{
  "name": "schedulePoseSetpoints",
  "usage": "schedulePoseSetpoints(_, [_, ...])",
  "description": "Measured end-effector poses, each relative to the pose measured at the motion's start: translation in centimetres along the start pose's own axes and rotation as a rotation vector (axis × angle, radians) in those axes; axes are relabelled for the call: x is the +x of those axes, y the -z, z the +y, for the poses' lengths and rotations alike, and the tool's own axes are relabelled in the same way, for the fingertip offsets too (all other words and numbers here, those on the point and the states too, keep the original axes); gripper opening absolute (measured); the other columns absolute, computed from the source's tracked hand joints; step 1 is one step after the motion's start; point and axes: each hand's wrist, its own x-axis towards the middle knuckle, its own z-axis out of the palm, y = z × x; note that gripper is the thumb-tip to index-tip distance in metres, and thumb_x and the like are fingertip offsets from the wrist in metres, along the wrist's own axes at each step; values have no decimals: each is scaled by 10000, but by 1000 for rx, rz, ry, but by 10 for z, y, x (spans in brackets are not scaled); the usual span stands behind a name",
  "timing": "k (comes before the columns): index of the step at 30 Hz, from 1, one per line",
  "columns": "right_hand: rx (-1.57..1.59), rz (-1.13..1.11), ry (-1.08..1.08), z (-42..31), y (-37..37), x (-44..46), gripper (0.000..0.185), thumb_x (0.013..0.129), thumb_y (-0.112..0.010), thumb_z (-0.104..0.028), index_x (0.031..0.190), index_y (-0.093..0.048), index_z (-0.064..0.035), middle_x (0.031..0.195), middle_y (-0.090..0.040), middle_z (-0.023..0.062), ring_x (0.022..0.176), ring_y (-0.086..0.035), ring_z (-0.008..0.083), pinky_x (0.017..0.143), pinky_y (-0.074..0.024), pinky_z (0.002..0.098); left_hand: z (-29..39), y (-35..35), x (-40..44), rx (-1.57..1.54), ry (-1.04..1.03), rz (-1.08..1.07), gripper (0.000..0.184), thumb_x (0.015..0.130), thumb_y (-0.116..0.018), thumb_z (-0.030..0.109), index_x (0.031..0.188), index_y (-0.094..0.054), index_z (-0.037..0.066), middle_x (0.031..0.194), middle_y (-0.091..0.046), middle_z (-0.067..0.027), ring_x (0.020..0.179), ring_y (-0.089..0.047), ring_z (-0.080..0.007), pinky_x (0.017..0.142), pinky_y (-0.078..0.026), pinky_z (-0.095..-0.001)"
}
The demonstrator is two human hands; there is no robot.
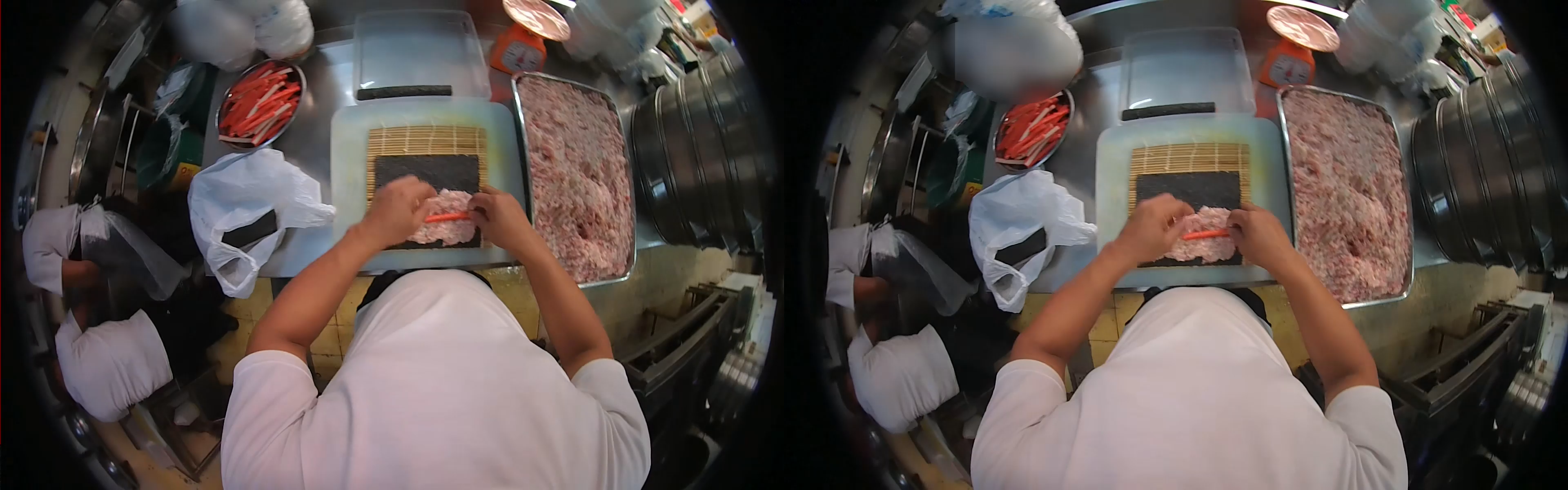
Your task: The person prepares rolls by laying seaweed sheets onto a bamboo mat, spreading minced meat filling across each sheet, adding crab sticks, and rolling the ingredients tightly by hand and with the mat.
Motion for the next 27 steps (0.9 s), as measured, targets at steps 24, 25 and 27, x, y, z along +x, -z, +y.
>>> schedulePoseSetpoints(24, [327,-5,-155,-39,4,27,242,920,-717,-155,1081,-663,18,903,-650,134,823,-669,249,751,-528,359,-155,203,78,376,261,411,170,884,-725,207,984,-694,74,922,-692,-167,842,-694,-337,769,-560,-430])
schedulePoseSetpoints(25, [561,33,-154,-42,-1,33,268,935,-721,-178,1106,-652,16,933,-660,116,853,-668,218,783,-537,341,-129,197,75,34,291,410,161,898,-732,192,978,-679,64,871,-706,-139,779,-706,-287,713,-566,-383])
schedulePoseSetpoints(27, [798,72,-167,-66,-6,46,294,950,-726,-201,1131,-640,13,964,-671,98,883,-668,187,816,-547,323,-76,165,63,-246,242,327,132,937,-713,162,1009,-673,59,861,-705,-87,755,-692,-188,685,-557,-304])
